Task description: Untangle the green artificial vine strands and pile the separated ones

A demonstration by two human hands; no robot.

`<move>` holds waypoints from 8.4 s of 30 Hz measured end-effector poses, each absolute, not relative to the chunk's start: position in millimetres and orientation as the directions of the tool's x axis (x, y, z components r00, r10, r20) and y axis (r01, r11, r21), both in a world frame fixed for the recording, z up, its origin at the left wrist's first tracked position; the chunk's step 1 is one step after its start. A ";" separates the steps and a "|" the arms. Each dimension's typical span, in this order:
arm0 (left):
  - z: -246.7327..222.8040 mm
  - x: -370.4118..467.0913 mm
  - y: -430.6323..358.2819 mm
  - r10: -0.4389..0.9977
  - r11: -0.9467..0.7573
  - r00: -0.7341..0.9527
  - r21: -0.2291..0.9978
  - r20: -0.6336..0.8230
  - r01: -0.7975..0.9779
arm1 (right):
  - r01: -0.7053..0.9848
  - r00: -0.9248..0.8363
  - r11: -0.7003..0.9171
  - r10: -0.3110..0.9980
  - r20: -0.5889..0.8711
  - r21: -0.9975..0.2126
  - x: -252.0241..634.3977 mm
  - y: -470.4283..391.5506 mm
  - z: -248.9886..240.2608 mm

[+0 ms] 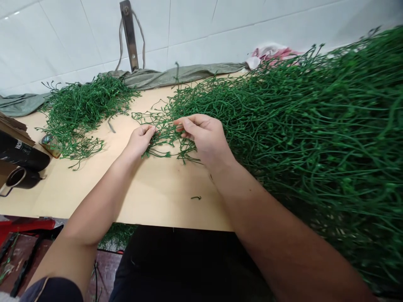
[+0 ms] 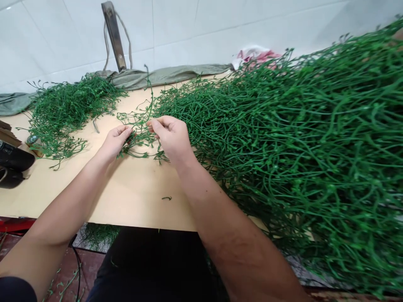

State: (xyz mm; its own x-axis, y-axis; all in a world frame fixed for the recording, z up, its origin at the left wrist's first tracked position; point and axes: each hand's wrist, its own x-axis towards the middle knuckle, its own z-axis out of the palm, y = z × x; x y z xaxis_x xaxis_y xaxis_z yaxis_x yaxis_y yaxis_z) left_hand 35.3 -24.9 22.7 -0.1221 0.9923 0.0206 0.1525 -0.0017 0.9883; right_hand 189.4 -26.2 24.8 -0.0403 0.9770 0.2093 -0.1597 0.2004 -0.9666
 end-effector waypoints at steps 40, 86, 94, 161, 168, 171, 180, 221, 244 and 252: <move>9.7 31.9 -18.6 0.995 -0.033 -0.091 0.998 0.037 0.053 | 0.535 -0.354 0.698 0.697 0.624 -0.476 168.7 -26.6 -6.2; 17.9 32.9 -23.4 0.985 0.086 -0.141 0.990 -0.102 -0.112 | 0.350 -0.381 0.726 0.687 0.619 -0.591 169.3 -23.5 -6.8; 20.9 33.8 -22.5 0.980 0.111 -0.153 0.986 -0.129 -0.123 | 0.333 -0.350 0.702 0.712 0.609 -0.629 170.4 -25.4 -4.7; 14.4 41.0 -19.3 0.980 0.065 -0.186 0.996 -0.077 -0.069 | 0.222 -0.095 0.487 0.873 0.479 -0.844 182.0 -23.6 12.3; 12.1 38.2 -16.3 0.981 0.062 -0.179 0.996 -0.072 -0.060 | 0.211 -0.078 0.463 0.886 0.457 -0.861 187.7 -22.1 14.2; 11.6 38.6 -15.0 0.974 0.072 -0.211 0.996 -0.081 -0.050 | 0.221 -0.117 0.498 0.867 0.484 -0.839 187.2 -25.4 16.5; 1.9 36.7 -6.4 0.957 -0.001 -0.289 0.999 0.012 0.038 | 0.213 -0.475 0.724 0.664 0.577 -0.657 167.9 -47.4 16.8; 2.9 28.6 -3.6 0.903 0.057 -0.429 0.997 -0.029 0.054 | -0.306 -0.202 0.373 0.874 0.442 -0.876 163.1 -64.2 32.4; 5.9 31.8 -14.4 0.992 0.009 -0.127 0.996 0.002 0.090 | 0.669 -0.302 0.507 0.854 0.424 -0.544 157.9 -29.8 -8.5; 8.1 31.2 -15.3 0.990 0.019 -0.143 0.997 -0.009 0.072 | 0.443 -0.155 0.502 0.859 0.488 -0.743 165.1 -20.9 -12.3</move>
